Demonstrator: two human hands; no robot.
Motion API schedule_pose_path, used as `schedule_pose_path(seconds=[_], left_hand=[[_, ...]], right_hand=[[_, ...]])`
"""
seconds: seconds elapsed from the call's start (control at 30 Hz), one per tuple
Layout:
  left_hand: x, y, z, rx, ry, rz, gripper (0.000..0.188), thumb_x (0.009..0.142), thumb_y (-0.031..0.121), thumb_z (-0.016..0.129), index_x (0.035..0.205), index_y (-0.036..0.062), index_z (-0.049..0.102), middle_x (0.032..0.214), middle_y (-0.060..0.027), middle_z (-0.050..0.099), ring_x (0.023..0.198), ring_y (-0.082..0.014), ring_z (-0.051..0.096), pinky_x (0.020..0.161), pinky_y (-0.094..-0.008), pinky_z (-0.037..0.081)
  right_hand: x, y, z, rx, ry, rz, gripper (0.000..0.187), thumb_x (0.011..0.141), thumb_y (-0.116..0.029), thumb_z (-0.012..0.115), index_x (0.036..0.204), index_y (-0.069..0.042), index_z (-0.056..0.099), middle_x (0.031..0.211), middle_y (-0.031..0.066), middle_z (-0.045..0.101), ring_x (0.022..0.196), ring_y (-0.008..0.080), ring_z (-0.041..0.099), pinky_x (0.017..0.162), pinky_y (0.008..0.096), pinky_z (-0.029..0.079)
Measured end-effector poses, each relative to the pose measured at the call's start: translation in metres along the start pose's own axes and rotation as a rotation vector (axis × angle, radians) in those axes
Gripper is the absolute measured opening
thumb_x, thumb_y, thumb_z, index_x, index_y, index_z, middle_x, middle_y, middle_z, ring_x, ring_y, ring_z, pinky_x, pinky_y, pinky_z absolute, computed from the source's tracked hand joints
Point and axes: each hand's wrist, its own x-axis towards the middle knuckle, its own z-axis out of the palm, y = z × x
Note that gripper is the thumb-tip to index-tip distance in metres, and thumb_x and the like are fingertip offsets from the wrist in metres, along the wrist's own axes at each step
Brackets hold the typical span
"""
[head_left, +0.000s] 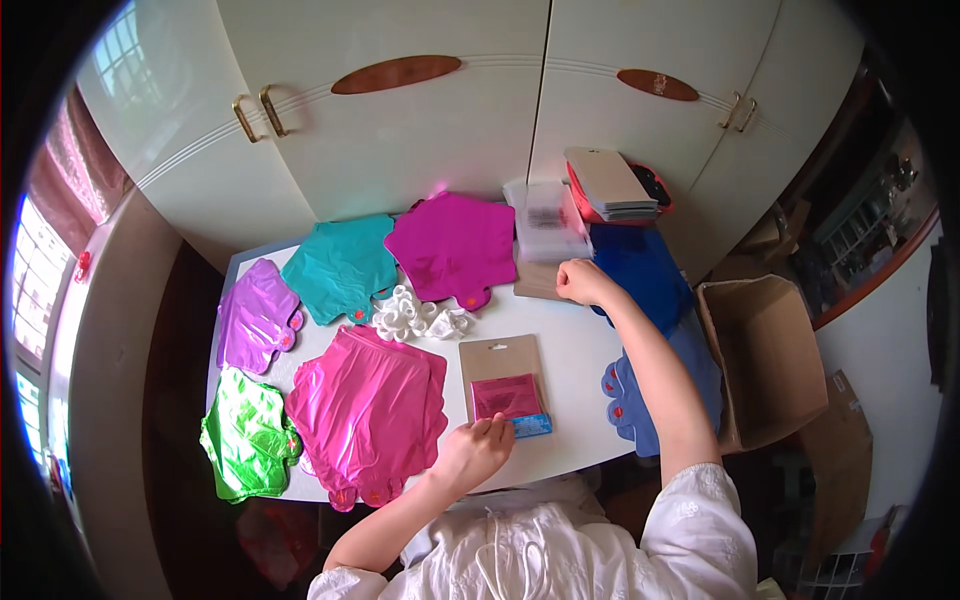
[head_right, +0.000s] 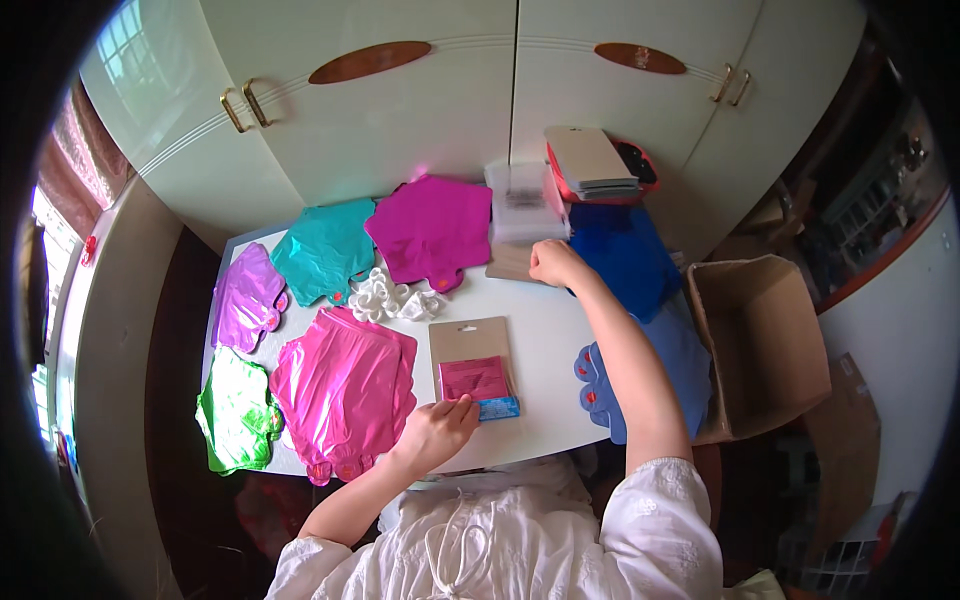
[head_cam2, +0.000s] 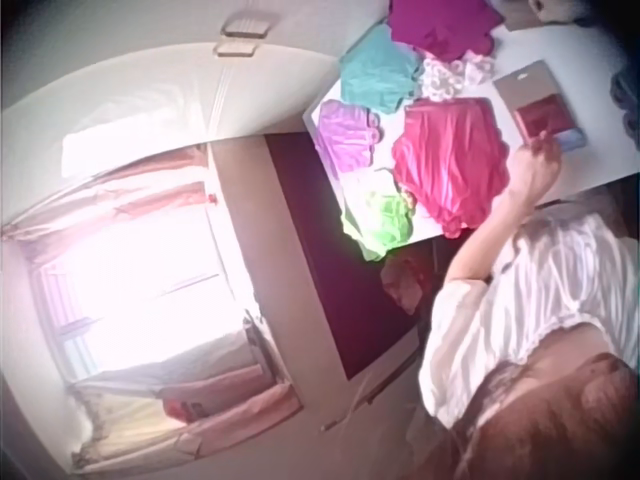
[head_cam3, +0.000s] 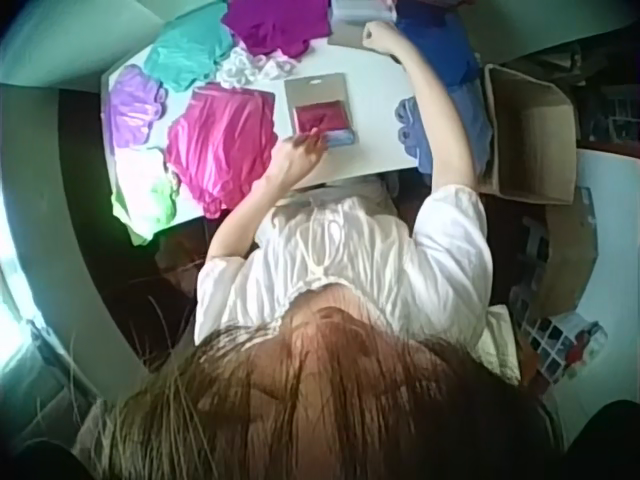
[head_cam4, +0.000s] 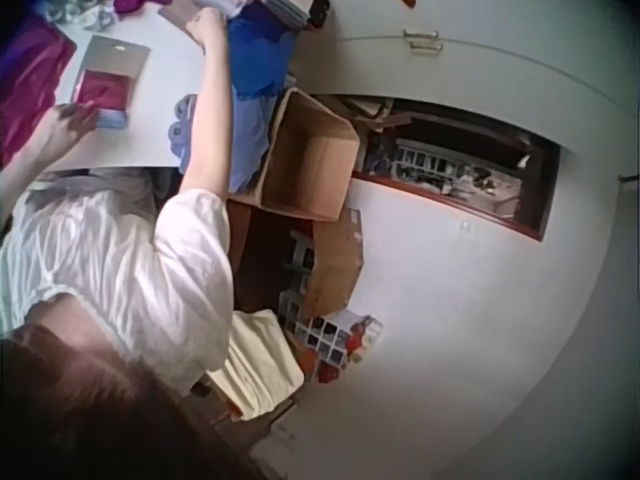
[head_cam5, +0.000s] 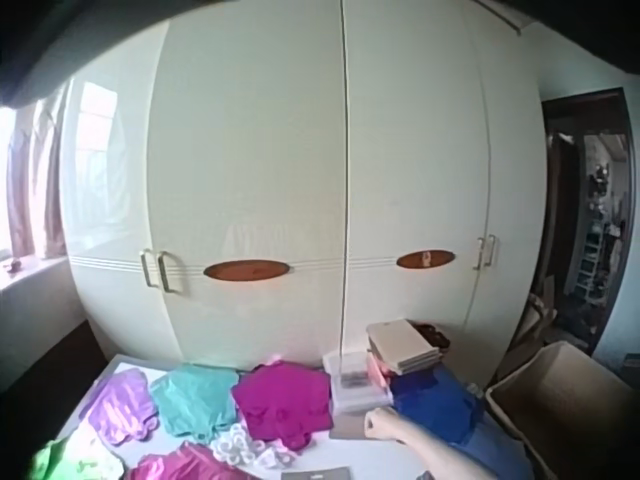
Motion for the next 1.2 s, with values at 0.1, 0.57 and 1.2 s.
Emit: schedule_pose_path(seconds=[0.1, 0.57, 1.2], left_hand=[[-0.001, -0.001, 0.001, 0.039, 0.048, 0.053, 0.028, 0.071, 0.012, 0.061, 0.094, -0.0015, 0.061, 0.098, -0.0117, 0.064, 0.075, -0.0162, 0.062, 0.058, -0.0259, 0.054], [0.000, -0.007, -0.002, 0.029, 0.080, 0.059, 0.016, 0.069, 0.011, 0.062, 0.083, 0.0037, 0.057, 0.098, -0.0086, 0.064, 0.070, -0.0132, 0.061, 0.055, -0.0247, 0.053], [-0.001, -0.001, -0.002, -0.025, 0.056, -0.021, 0.016, 0.071, 0.014, 0.062, 0.084, 0.0074, 0.056, 0.114, -0.0114, 0.062, 0.067, -0.0144, 0.063, 0.054, -0.0268, 0.051]], right_hand=[[-0.015, -0.012, -0.003, -0.122, 0.142, -0.089, 0.014, 0.073, -0.012, 0.066, 0.082, -0.002, 0.061, 0.077, 0.0150, 0.066, 0.077, 0.0300, 0.065, 0.069, 0.0382, 0.050], [-0.259, -0.115, 0.038, 0.615, -0.170, -0.155, 0.009, 0.080, -0.004, 0.059, 0.087, -0.004, 0.064, 0.077, 0.0079, 0.062, 0.064, 0.0185, 0.060, 0.058, 0.0289, 0.047], [-0.256, -0.141, 0.099, 0.480, 0.275, -0.045, 0.012, 0.080, -0.003, 0.058, 0.091, -0.003, 0.061, 0.082, 0.0145, 0.062, 0.071, 0.0345, 0.061, 0.062, 0.0418, 0.050]])
